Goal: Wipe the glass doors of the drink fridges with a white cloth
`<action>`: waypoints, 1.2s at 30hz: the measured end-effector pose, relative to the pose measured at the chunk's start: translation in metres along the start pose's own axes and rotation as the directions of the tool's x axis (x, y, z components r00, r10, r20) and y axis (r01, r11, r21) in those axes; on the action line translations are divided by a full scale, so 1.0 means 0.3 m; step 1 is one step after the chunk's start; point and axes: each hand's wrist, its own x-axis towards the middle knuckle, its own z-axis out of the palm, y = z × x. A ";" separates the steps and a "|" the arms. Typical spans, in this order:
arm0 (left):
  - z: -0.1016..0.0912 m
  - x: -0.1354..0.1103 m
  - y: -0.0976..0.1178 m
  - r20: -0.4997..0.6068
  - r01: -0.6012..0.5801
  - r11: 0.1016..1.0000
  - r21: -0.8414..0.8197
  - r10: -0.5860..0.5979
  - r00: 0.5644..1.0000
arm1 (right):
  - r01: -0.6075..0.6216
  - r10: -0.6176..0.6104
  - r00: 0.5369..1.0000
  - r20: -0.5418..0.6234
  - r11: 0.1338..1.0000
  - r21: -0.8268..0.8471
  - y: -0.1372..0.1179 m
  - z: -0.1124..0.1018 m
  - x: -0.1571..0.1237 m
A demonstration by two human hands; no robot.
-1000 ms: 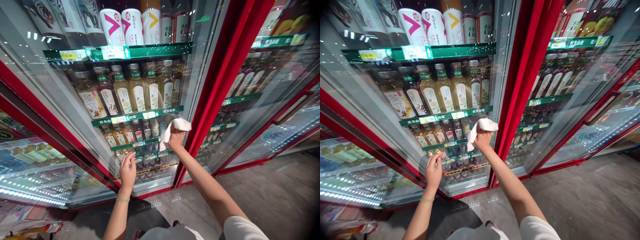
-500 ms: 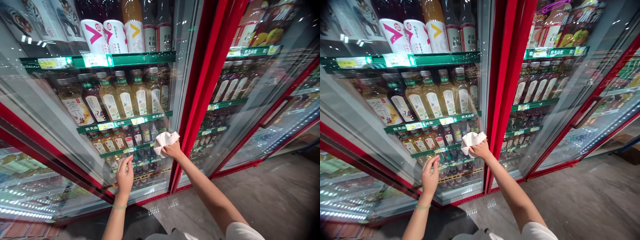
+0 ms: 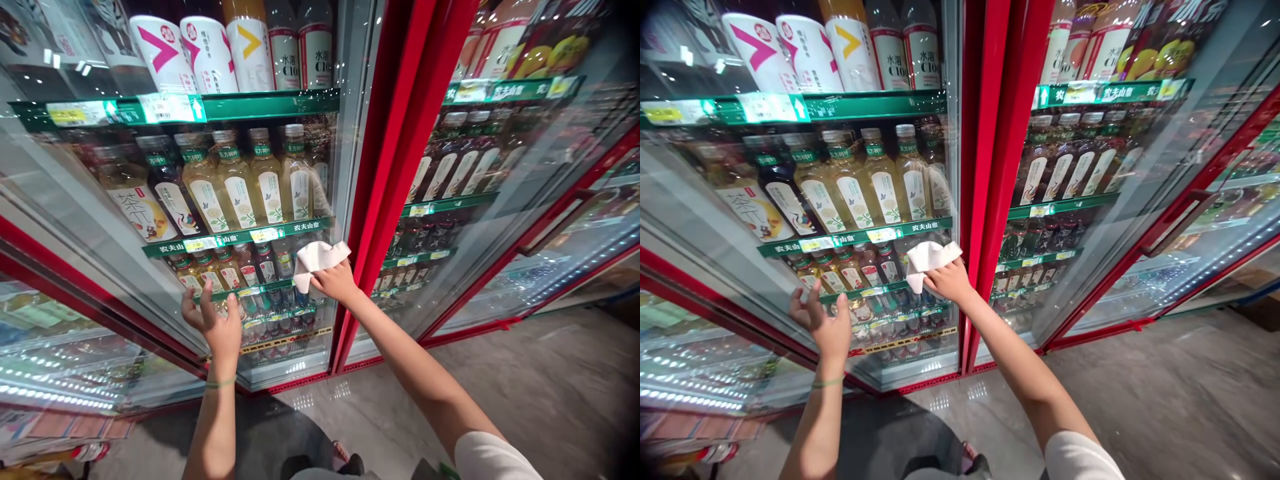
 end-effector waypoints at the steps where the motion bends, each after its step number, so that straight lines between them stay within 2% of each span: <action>1: -0.004 0.009 -0.011 0.021 0.002 1.000 0.005 -0.003 1.000 | -0.042 0.041 0.999 -0.017 0.999 -0.013 -0.010 -0.010 0.014; 4: -0.013 0.044 -0.053 0.068 -0.013 0.999 0.044 0.010 0.998 | -0.056 0.055 0.997 -0.054 0.998 -0.027 -0.051 -0.024 0.058; 6: -0.018 0.077 -0.094 0.089 -0.032 0.997 0.072 0.025 0.996 | 0.066 -0.066 0.998 -0.016 0.998 -0.011 -0.049 -0.025 0.068; 8: -0.023 0.112 -0.145 0.124 -0.047 0.995 0.084 0.037 0.992 | 0.229 -0.231 0.970 0.073 0.973 0.032 -0.018 -0.027 0.060; 9: -0.025 0.128 -0.171 0.149 -0.060 0.994 0.092 0.046 0.988 | 0.268 -0.271 0.956 0.115 0.962 0.047 0.002 -0.031 0.054; 10: -0.025 0.141 -0.197 0.174 -0.076 0.992 0.103 0.057 0.983 | 0.259 -0.263 0.954 0.146 0.965 0.045 0.018 -0.037 0.048; 12: -0.020 0.157 -0.241 0.217 -0.107 0.986 0.130 0.077 0.973 | 0.128 -0.124 0.979 0.160 0.992 -0.013 0.030 -0.049 0.046; 14: -0.012 0.161 -0.270 0.250 -0.125 0.983 0.138 0.087 0.964 | -0.043 0.053 0.991 0.123 0.996 -0.081 0.003 -0.056 0.056; 16: -0.005 0.158 -0.282 0.270 -0.132 0.983 0.129 0.093 0.958 | -0.125 0.136 0.985 0.109 0.987 -0.104 -0.048 -0.054 0.069; 22: 0.004 0.152 -0.274 0.276 -0.152 0.981 0.118 0.114 0.954 | -0.130 0.142 0.971 0.191 0.989 -0.075 -0.160 -0.012 0.069; 29: 0.007 0.152 -0.273 0.290 -0.159 0.974 0.159 0.108 0.951 | -0.203 0.215 0.971 0.102 0.973 -0.112 -0.228 0.049 0.060; 32: 0.004 0.153 -0.264 0.317 -0.142 0.974 0.175 0.081 0.945 | -0.201 0.213 0.971 0.110 0.973 -0.110 -0.208 0.052 0.049; 34: 0.003 0.154 -0.259 0.330 -0.139 0.972 0.190 0.070 0.941 | -0.191 0.203 0.969 0.142 0.977 -0.098 -0.162 0.043 0.040; 36: 0.004 0.153 -0.257 0.327 -0.142 0.970 0.199 0.071 0.942 | -0.209 0.219 0.969 0.115 0.973 -0.098 -0.110 0.036 0.038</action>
